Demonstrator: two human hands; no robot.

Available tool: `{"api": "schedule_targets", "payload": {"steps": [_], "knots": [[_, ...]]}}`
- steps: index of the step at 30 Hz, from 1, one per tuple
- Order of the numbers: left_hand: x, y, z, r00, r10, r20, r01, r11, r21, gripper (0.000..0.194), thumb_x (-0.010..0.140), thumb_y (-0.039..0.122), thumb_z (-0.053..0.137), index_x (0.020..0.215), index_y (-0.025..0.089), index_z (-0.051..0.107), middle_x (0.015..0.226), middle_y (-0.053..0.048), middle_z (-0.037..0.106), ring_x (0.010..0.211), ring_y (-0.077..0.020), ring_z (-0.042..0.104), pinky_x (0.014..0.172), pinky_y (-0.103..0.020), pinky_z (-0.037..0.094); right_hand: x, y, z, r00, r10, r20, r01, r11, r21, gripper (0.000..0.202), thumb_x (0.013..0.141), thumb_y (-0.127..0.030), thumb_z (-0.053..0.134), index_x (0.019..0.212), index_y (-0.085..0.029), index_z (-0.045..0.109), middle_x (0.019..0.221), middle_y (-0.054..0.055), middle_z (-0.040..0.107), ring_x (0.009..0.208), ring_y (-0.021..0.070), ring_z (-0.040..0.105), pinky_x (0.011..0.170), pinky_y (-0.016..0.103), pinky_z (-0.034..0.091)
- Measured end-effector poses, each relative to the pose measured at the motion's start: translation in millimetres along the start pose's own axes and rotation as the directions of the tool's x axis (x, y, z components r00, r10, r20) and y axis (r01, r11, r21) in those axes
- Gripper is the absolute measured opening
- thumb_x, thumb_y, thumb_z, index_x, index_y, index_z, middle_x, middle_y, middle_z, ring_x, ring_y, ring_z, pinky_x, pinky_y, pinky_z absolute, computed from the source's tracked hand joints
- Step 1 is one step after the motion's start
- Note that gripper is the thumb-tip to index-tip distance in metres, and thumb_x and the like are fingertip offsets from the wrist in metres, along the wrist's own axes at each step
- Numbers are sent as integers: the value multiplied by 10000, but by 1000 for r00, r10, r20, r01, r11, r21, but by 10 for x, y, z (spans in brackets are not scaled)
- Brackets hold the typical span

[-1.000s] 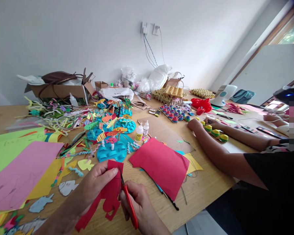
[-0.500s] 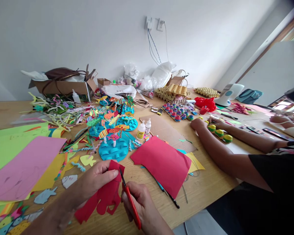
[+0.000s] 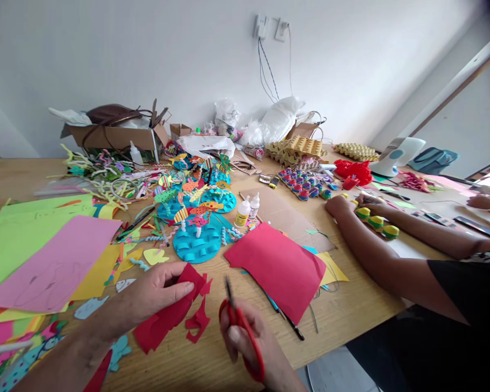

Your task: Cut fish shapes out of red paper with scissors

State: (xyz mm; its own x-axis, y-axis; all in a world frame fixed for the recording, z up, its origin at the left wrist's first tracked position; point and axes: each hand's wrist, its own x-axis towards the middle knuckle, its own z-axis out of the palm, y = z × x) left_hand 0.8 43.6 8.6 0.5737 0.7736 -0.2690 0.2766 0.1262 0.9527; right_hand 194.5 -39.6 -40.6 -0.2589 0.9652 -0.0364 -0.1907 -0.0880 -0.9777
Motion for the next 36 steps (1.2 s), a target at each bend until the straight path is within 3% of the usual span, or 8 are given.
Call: {"api": "schedule_targets", "payload": {"steps": [3,10,15,19,22,26,31,36], "knots": [[7,2,2,996,46,77,-60,981,184,192,798,343,552,822,189,665,754,15,668,678,-160,592,595,-217,437,112,-132,-23,983,-113,-144,114,994,-8,301,698,-402,693,761,-179,500,666,-25,492,574,103,416,527,205,333],[53,94,53,980,103,170,-157,924,349,200,801,358,568,844,211,695,792,12,686,751,-188,597,643,-229,425,381,-419,110,999,14,-32,-17,997,-81,216,645,-210,685,727,-178,488,618,-56,434,541,90,355,494,200,291],[-56,35,3,997,73,10,-73,997,-16,232,819,402,548,924,234,667,872,-10,678,778,-193,603,666,-249,447,435,-323,91,984,-67,-166,68,998,1,189,654,-239,665,728,-178,502,606,-60,456,520,85,375,491,202,300],[-172,-23,101,994,2,-113,-42,932,-360,315,758,464,623,979,240,630,801,-4,670,722,-165,591,641,-236,450,476,-226,63,939,-142,-314,163,986,39,223,667,-299,673,731,-182,495,589,-62,452,504,84,377,478,203,309],[-211,-42,247,975,-40,-218,-69,880,-470,366,684,477,695,938,222,631,734,-3,677,682,-154,581,632,-234,449,494,-180,92,911,-163,-378,195,980,46,249,671,-333,677,739,-183,491,585,-60,449,507,87,379,479,204,318],[-210,-69,385,940,-42,-338,-121,886,-447,350,688,442,695,937,215,599,705,-10,683,619,-149,556,570,-239,439,490,-148,146,886,-180,-428,217,975,39,249,683,-343,666,751,-185,486,597,-55,448,515,87,377,477,203,317],[-192,-146,370,881,-75,-466,-97,937,-335,304,686,405,684,903,219,580,623,29,640,594,-143,540,557,-223,432,479,-126,140,872,-203,-445,216,976,-22,233,709,-349,648,761,-189,486,607,-47,459,522,95,397,474,210,324],[-208,-193,329,829,86,-553,-173,979,-107,152,748,376,628,781,233,591,547,74,496,522,-111,443,499,-186,391,480,-101,112,868,-206,-451,226,974,-10,220,705,-320,651,772,-183,493,610,-50,452,523,91,390,474,206,320]]}}
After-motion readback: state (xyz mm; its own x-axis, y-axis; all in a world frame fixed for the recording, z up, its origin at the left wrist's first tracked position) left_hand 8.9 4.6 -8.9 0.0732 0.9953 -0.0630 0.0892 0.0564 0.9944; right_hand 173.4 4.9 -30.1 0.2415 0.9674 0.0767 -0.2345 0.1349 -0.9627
